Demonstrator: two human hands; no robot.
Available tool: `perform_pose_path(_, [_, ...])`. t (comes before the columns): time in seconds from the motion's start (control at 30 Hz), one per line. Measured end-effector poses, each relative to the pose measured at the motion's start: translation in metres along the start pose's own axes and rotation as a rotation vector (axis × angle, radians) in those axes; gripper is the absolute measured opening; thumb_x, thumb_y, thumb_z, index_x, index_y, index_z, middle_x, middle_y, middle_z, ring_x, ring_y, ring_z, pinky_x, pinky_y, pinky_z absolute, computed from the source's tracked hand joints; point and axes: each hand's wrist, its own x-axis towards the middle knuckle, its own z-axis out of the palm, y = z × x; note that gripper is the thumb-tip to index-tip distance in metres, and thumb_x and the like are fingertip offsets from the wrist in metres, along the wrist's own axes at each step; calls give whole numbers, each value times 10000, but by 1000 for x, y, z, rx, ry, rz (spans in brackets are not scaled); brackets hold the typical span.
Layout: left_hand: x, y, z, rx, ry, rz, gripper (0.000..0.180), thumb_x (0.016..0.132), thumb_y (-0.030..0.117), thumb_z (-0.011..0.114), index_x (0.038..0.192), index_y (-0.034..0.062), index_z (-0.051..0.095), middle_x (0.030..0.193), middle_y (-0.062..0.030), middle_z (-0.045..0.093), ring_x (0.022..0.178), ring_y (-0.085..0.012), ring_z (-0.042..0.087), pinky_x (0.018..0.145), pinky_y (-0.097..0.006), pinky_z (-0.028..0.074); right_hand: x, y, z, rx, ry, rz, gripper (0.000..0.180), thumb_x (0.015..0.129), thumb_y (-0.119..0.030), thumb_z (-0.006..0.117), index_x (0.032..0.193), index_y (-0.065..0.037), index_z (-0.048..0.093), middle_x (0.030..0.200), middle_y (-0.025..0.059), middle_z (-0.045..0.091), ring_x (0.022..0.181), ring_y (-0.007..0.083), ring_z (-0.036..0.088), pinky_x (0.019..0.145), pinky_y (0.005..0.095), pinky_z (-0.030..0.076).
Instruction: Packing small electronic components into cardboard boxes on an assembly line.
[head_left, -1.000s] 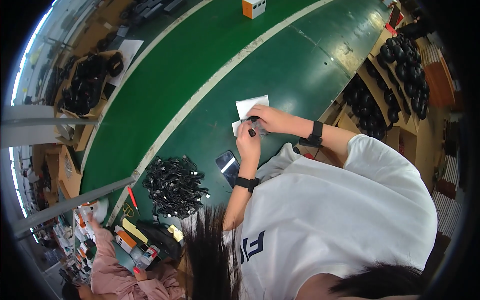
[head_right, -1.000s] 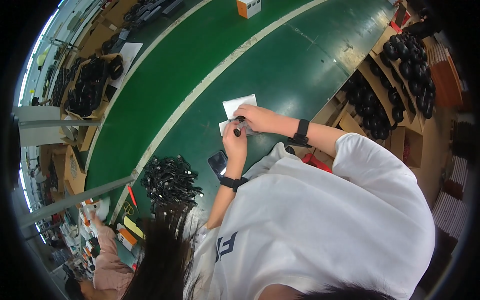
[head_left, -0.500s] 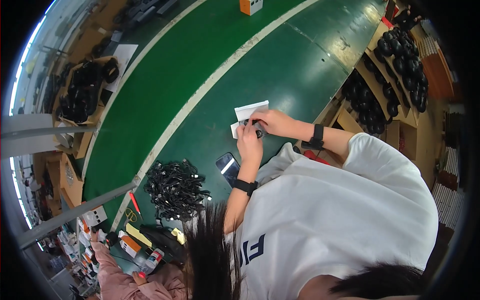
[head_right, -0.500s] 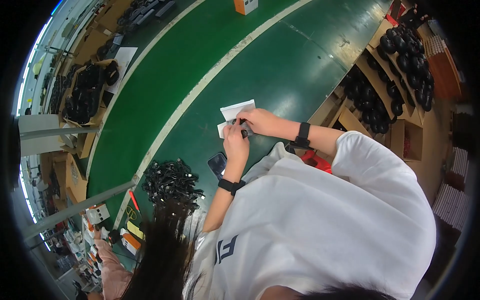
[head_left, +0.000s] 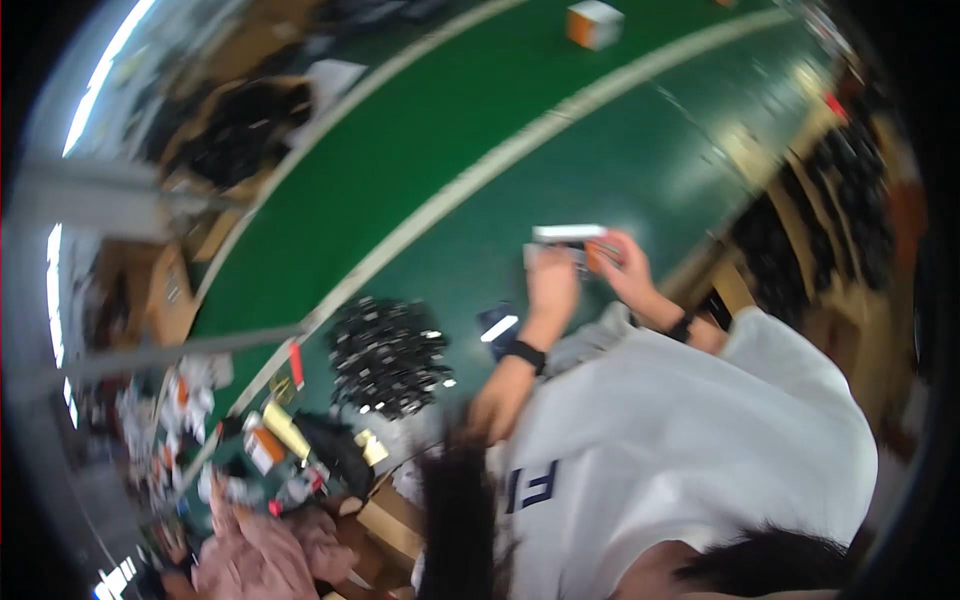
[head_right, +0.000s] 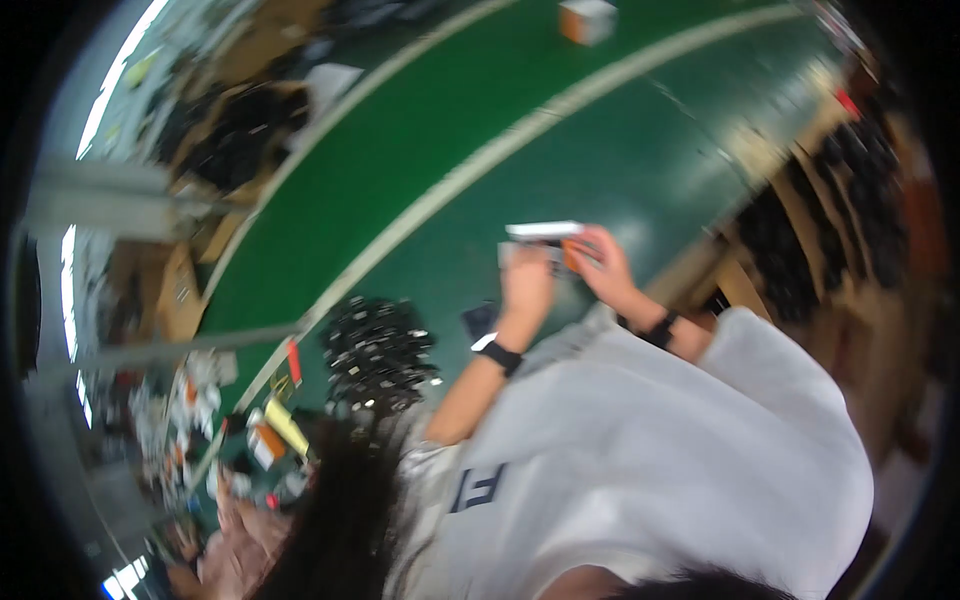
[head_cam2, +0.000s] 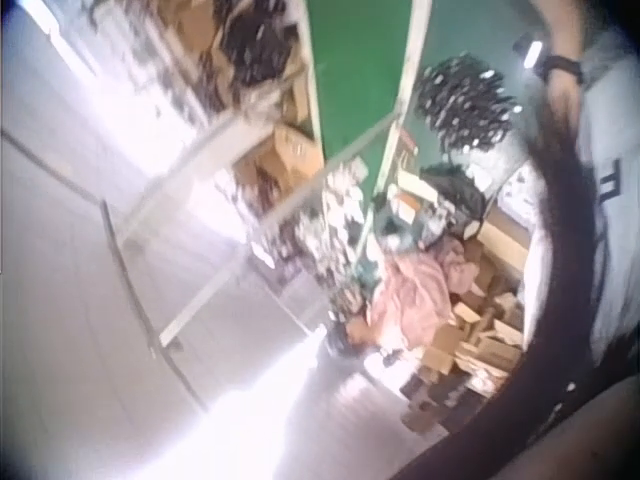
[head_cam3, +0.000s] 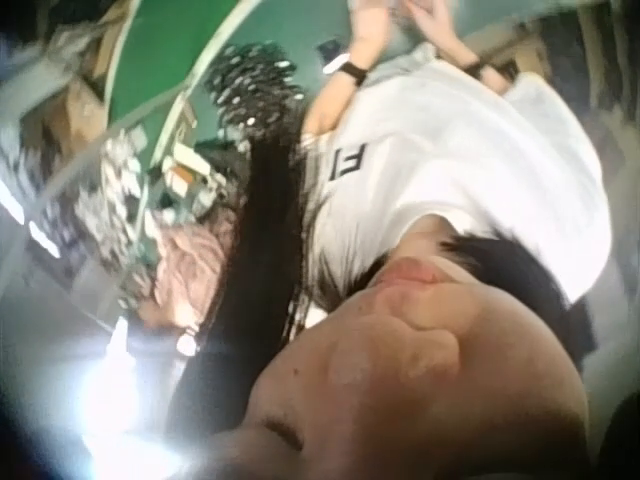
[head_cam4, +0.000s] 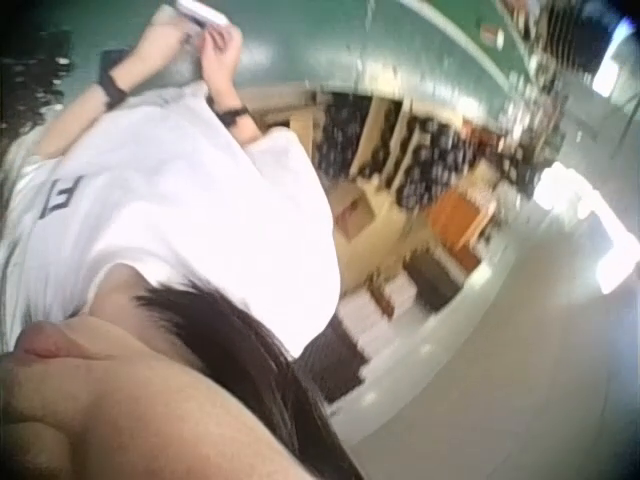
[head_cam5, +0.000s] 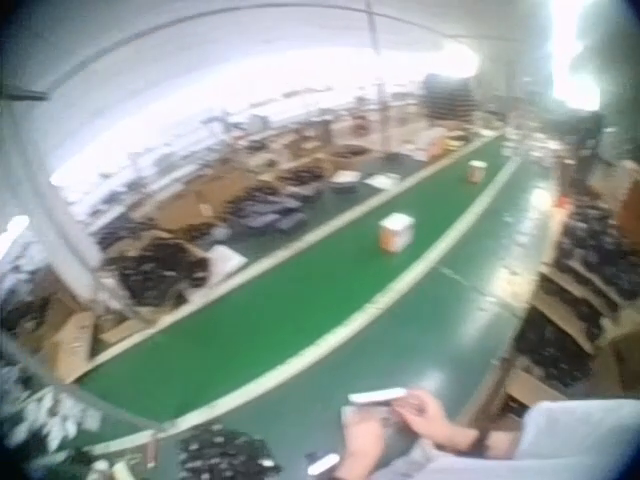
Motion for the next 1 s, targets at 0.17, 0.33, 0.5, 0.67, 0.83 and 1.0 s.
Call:
perform_pose_path(0.17, [-9, -11, -4, -508, 50, -46, 183, 677, 57, 533, 818, 100, 640, 799, -125, 619, 723, -267, 596, 630, -353, 479, -9, 32, -7, -605, -119, -143, 313, 754, -84, 629, 1046, -27, 530, 1112, 109, 515, 1054, 227, 471, 919, 320, 351])
perform_pose_path(0.33, [-7, 6, 10, -357, 72, -1, 103, 606, 42, 577, 695, -11, 578, 721, -186, 564, 741, -337, 560, 645, -386, 457, -3, 63, -40, -603, 35, -123, 491, 768, -59, 627, 1174, 13, 361, 1143, 129, 415, 1048, 236, 436, 923, 349, 336])
perform_pose_path(0.5, [-28, 0, -11, -393, 305, 88, 112, 581, 9, 578, 687, -13, 549, 861, -170, 528, 868, -327, 501, 787, -375, 408, 14, 81, -41, -228, -110, 106, 627, 803, -138, 613, 1290, -33, 233, 1197, 146, 370, 1071, 224, 412, 851, 312, 411])
perform_pose_path(0.67, [-33, -12, -5, -731, 502, -363, 157, 694, 79, 597, 776, 10, 482, 848, -177, 526, 863, -331, 500, 733, -383, 405, 29, 68, -40, -246, -361, 290, 526, 848, -191, 552, 1262, 15, 300, 1188, 193, 418, 1115, 264, 427, 915, 334, 349])
perform_pose_path(0.83, [-24, -19, 13, -738, 362, -419, 196, 711, 109, 611, 753, -4, 457, 795, -168, 510, 814, -344, 502, 672, -406, 394, 41, 117, -68, -199, -330, 322, 580, 828, -225, 592, 1301, -78, 292, 1061, 110, 518, 820, 141, 541, 610, 230, 448])
perform_pose_path(1.0, [-16, -16, 21, -799, 531, -294, 180, 690, 67, 592, 775, -30, 467, 767, -185, 511, 756, -345, 504, 630, -386, 403, 25, 81, -52, -212, -240, 315, 518, 841, -189, 562, 1288, -79, 324, 1065, 98, 505, 807, 148, 541, 595, 228, 443])
